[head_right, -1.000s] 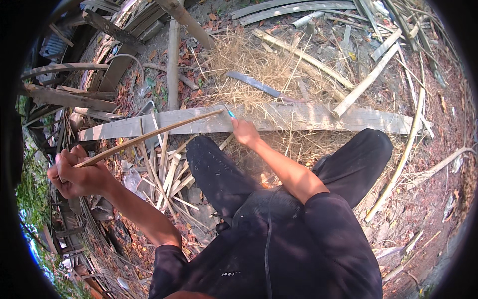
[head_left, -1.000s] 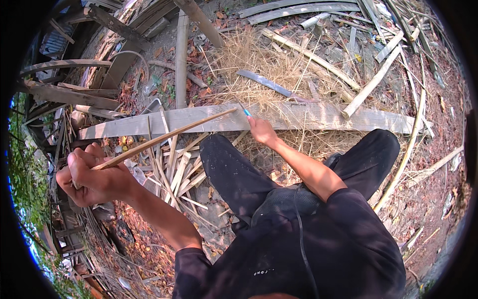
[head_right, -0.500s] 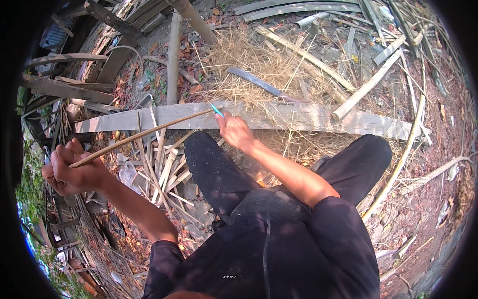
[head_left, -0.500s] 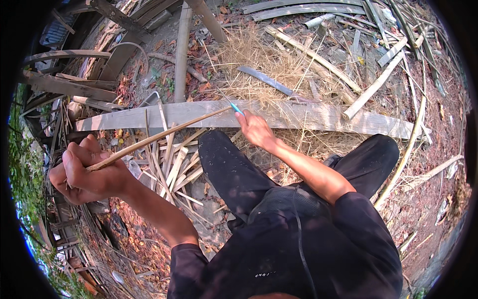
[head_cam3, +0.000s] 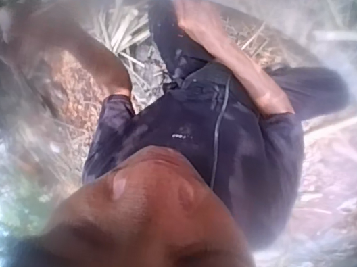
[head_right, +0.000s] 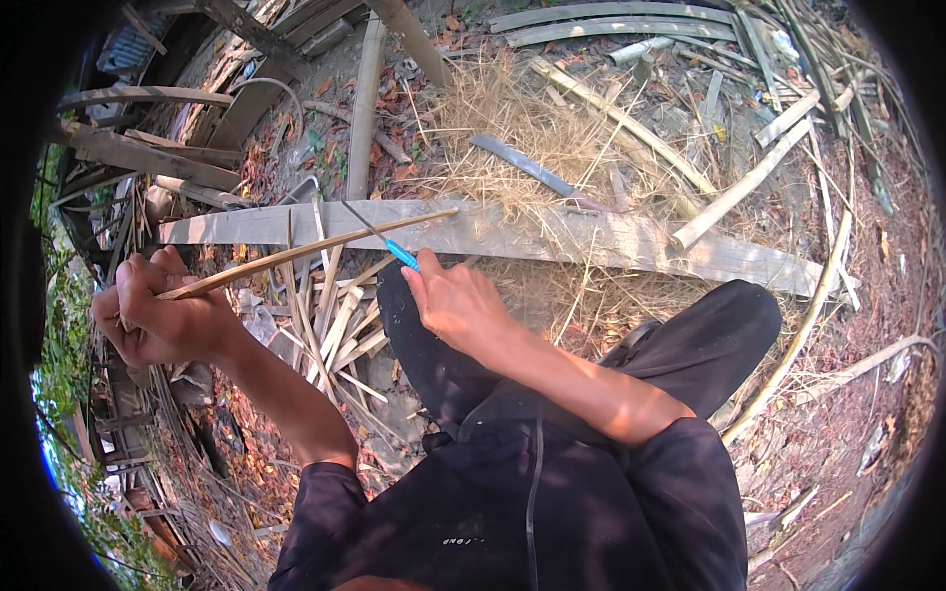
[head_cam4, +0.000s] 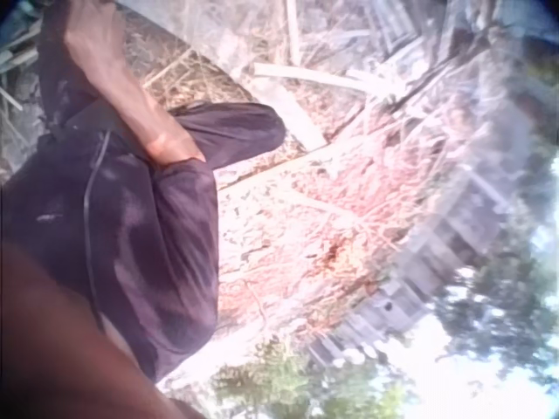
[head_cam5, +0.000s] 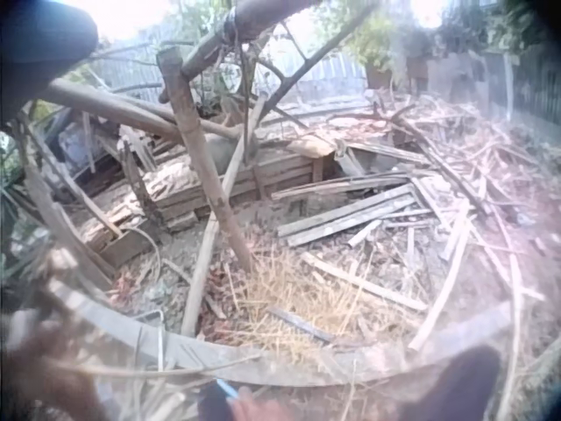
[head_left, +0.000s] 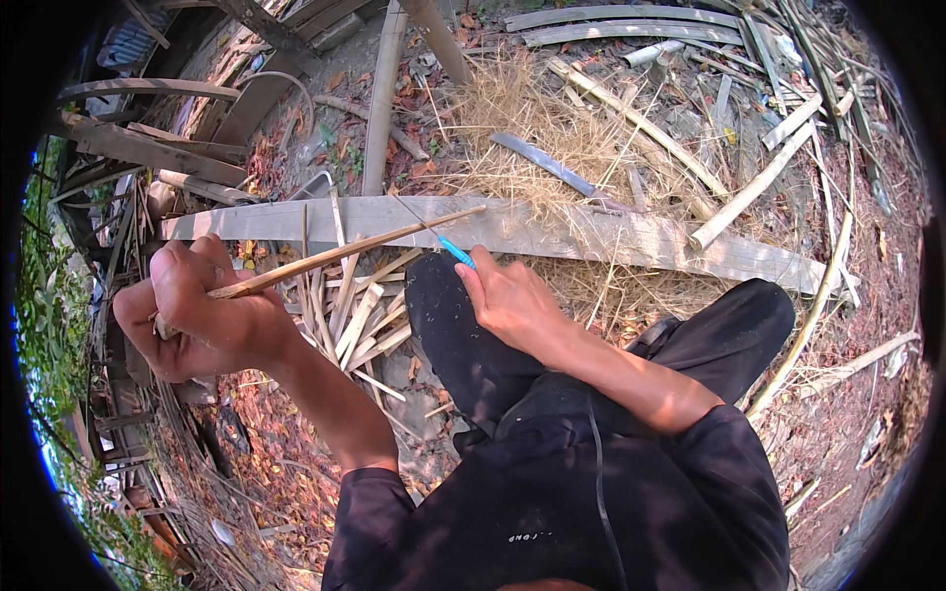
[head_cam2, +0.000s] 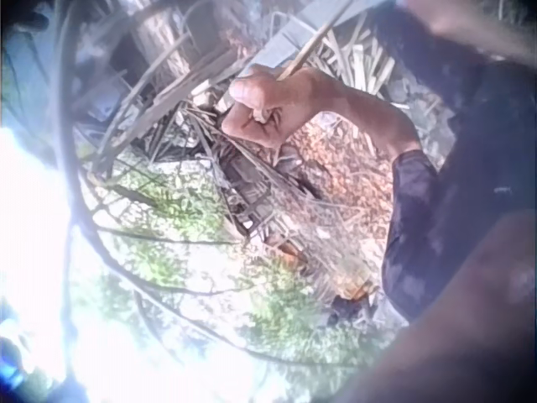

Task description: The person sits on the ground and uses a blue utility knife to shave and shape a thin wooden stick. They then switch to a long metal file to smooth the stick's surface, alternating between the two tools to refine the wood.

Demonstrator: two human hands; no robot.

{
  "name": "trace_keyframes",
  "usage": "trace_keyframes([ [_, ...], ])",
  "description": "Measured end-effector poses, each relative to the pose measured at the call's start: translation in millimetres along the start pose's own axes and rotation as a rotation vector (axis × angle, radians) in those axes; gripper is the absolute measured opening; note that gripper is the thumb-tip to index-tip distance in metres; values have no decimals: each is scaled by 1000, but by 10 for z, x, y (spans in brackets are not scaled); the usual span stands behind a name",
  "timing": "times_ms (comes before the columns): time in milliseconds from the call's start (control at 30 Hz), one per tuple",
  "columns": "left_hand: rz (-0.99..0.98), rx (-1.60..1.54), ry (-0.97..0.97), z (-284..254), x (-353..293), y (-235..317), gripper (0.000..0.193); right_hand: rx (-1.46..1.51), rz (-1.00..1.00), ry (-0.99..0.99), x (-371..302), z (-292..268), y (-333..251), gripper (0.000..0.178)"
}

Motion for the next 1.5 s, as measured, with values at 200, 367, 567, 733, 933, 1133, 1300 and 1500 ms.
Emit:
trace_keyframes([
  [200, 58, 72, 11, 147, -72, 97, 24, -213, 241, -217, -136, 695, 1305, 40],
  [367, 42, 46, 19, 57, -45, 51, 26, 18, 391, -205, -189, 258, 879, 41],
  [567, 34, 24, 1, 94, -56, 65, 25, 211, -78, 116, -67, -149, 51, 25],
  [733, 27, 43, 31, 122, -72, 92, 26, 41, -12, 118, 160, 294, 632, 25],
  [933, 42, 100, 3, 21, 3, -10, 25, 19, -23, 108, 58, 302, 339, 27],
  [1133, 30, 131, 47, 1, -19, 3, 23, 95, 19, 68, 204, 255, 415, 31],
  [1300, 30, 122, -13, 26, -16, 74, 19, -253, 183, -116, 118, 763, 1213, 37],
  [1500, 53, 101, 29, -38, -25, 40, 26, -79, 216, 4, 36, 381, 998, 36],
])
Point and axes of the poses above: each hand's wrist, its own x-axis towards the middle knuckle, its own z-axis out of the palm, y = z × x, the point moved 3 cm from there along x, towards the middle knuckle, and after that the axes turned 7 degrees about -x, right-handed, at the moved point
